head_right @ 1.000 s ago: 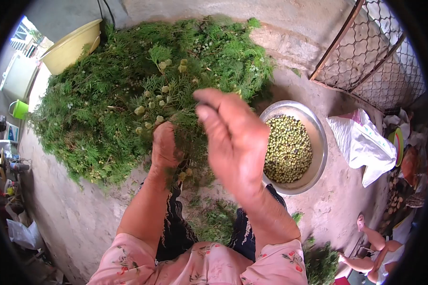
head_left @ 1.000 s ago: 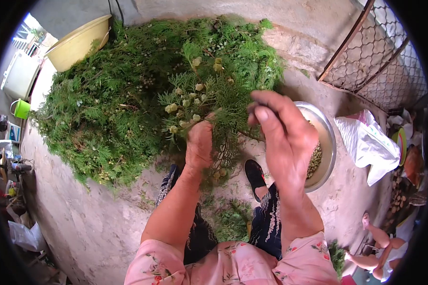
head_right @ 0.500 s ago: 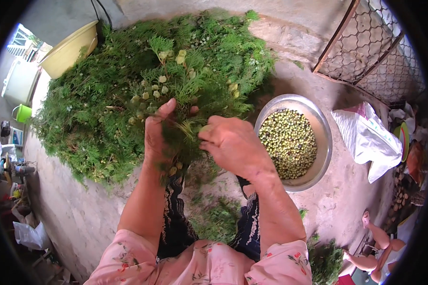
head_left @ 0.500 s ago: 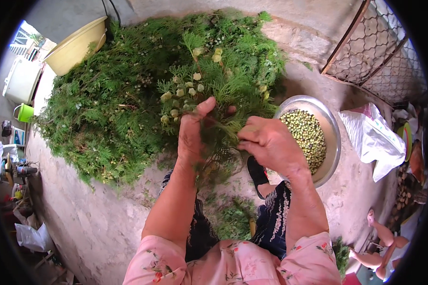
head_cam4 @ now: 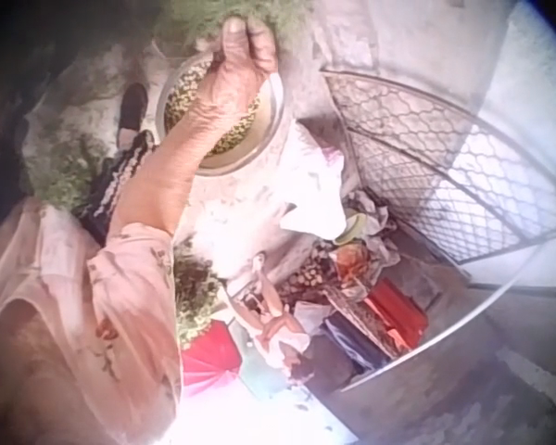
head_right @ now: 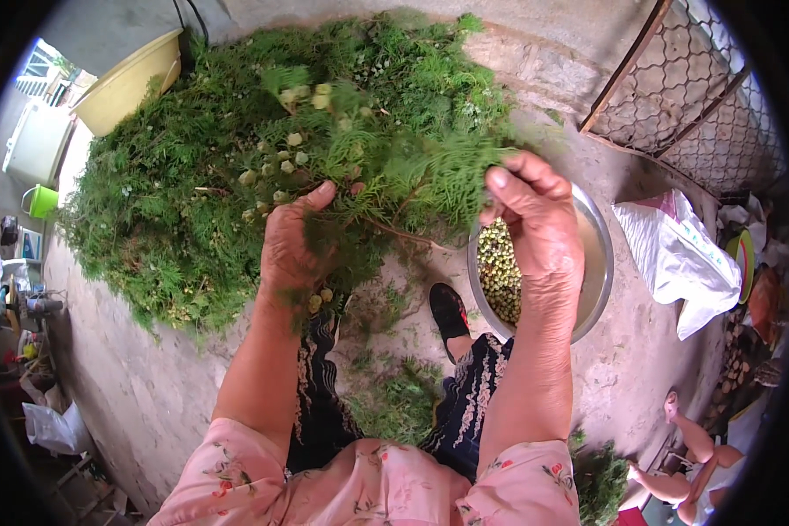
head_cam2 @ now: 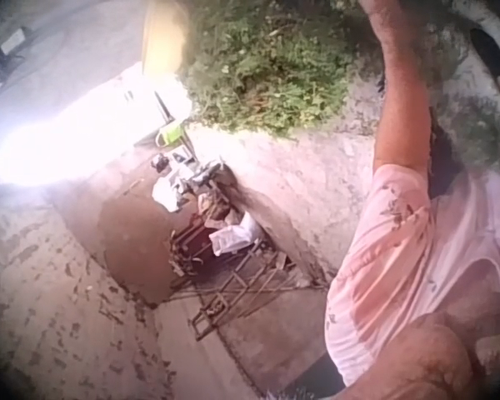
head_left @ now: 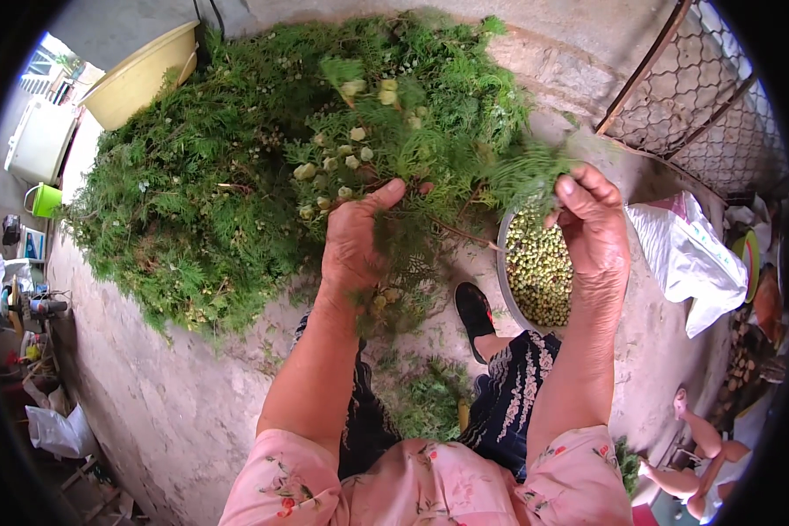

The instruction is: The person picks small green cones from cedar-like branches by hand and drops them into a metal bowl.

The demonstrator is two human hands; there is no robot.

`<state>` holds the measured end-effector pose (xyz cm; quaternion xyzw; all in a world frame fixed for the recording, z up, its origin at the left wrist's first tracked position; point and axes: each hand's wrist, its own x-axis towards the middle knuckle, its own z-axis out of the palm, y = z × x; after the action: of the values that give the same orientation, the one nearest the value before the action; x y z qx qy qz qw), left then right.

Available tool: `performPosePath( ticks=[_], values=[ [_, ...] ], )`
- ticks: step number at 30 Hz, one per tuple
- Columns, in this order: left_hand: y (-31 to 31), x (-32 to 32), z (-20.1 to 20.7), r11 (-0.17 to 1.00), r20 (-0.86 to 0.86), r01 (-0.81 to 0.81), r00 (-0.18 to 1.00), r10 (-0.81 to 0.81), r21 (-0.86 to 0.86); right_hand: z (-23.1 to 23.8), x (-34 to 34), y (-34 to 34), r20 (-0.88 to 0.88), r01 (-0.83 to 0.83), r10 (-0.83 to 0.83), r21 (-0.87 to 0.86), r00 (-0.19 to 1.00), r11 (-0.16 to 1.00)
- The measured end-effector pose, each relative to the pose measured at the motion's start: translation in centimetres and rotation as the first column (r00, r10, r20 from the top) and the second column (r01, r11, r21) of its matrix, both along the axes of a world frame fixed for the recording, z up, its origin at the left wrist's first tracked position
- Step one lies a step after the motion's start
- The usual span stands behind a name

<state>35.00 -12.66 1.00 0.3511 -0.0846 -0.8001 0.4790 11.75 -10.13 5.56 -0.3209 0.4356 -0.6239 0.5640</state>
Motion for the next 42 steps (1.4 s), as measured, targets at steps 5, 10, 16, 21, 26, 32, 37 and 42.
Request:
performPosePath(
  ticks=[5, 10, 16, 21, 26, 32, 37, 42],
  values=[
    [0.3, 0.2, 1.6, 0.989, 0.055, -0.123, 0.990, 0.127, -0.081, -0.8, -0.4, -0.2, -0.163, -0.037, 0.033, -0.024, 0.986, 0.999],
    [-0.6, 1.4, 0.3, 0.963, 0.041, -0.228, 0.971, 0.236, -0.140, -1.1, -1.4, 0.2, -0.295, -0.160, 0.153, -0.001, 0.943, 0.987],
    [-0.6, 2.6, 0.4, 0.933, 0.060, -0.253, 0.959, 0.277, -0.255, 0.1, 0.9, 1.7, -0.682, -0.671, 0.621, 0.255, 0.386, 0.697],
    [-0.3, 1.9, 0.4, 0.945, 0.081, -0.227, 0.964, 0.252, -0.236, -0.5, 3.0, 1.6, -0.470, -0.349, 0.378, 0.151, 0.798, 0.925],
    [-0.1, 1.6, -2.1, 0.782, 0.663, 0.164, 0.648, 0.375, -0.601, -1.7, 7.5, 2.3, -0.449, -0.292, 0.264, 0.006, 0.854, 0.956],
    [-0.2, 0.5, -1.2, 0.993, -0.033, -0.092, 0.995, 0.089, -0.081, -2.5, 9.5, 1.9, -0.728, -0.330, -0.051, -0.370, 0.683, 0.869],
    [0.3, -0.8, -0.9, 0.998, 0.022, -0.055, 0.998, 0.055, -0.030, -3.8, 9.8, 1.5, -0.832, -0.327, -0.252, -0.446, 0.494, 0.833],
    [0.6, -0.8, -0.7, 0.992, 0.086, 0.008, 0.996, 0.003, -0.125, -3.1, 9.2, 1.1, -0.747, -0.285, -0.144, -0.414, 0.649, 0.864]
  ],
)
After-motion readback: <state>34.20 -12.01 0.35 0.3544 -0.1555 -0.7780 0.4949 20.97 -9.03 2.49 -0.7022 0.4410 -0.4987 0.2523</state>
